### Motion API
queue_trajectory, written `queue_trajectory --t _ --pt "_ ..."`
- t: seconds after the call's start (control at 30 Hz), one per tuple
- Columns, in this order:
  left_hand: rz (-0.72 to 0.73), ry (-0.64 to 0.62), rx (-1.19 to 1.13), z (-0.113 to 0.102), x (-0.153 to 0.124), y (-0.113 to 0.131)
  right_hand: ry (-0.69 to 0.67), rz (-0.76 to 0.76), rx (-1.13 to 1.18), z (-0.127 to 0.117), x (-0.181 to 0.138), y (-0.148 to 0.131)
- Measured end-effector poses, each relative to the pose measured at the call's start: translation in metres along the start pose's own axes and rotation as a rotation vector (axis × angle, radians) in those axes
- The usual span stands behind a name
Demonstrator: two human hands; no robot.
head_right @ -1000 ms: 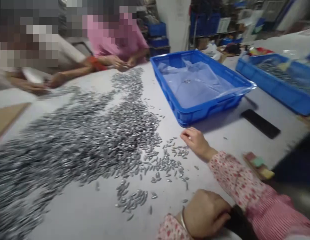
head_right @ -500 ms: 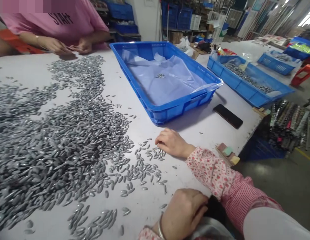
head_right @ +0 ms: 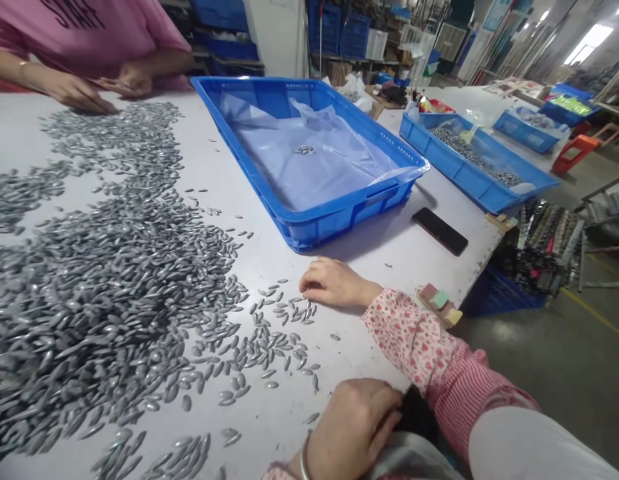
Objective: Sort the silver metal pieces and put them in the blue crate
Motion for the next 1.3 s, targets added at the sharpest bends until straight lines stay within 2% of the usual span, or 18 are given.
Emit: queue_trajectory --t 0.27,0.4,0.6,0.8,1.0,1.1,1.2,1.3 --pt "-0.001 0.013 0.001 0.0 0.0 0.0 -0.015 0.002 -0.075 0.008 0.002 -0.002" --pt "-0.005 0.021 0.005 0.0 -0.001 0.0 0.01 -0.037 -0.042 0.004 0.002 0.004" --pt "-0.015 0.02 -0.013 0.002 -0.002 -0.002 -0.029 -0.094 -0.032 -0.002 0.0 0.003" --pt "-0.018 0.031 -0.009 0.002 -0.002 -0.001 0.015 -0.038 -0.124 0.006 0.002 0.0" --pt "-0.001 0.037 -0.028 0.002 -0.002 -0.001 0.141 0.102 0.039 -0.003 0.001 0.009" --pt "0.012 0.048 -0.024 0.002 -0.001 -0.001 0.099 0.151 0.05 -0.009 -0.002 0.014" --pt "0.013 0.058 -0.013 0.002 -0.001 -0.001 0.026 0.119 0.009 -0.008 -0.004 0.016" --pt "0.012 0.058 -0.016 0.003 -0.001 -0.001 0.023 0.091 -0.03 -0.004 -0.005 0.017"
Point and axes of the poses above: each hand's wrist, its own x-axis towards the middle knuckle, its own z-axis out of the palm, y = z × x, the point moved 3 cm from there along x, towards the middle knuckle, and after that the axes turned 9 degrees about -x, right-handed, at the moved point
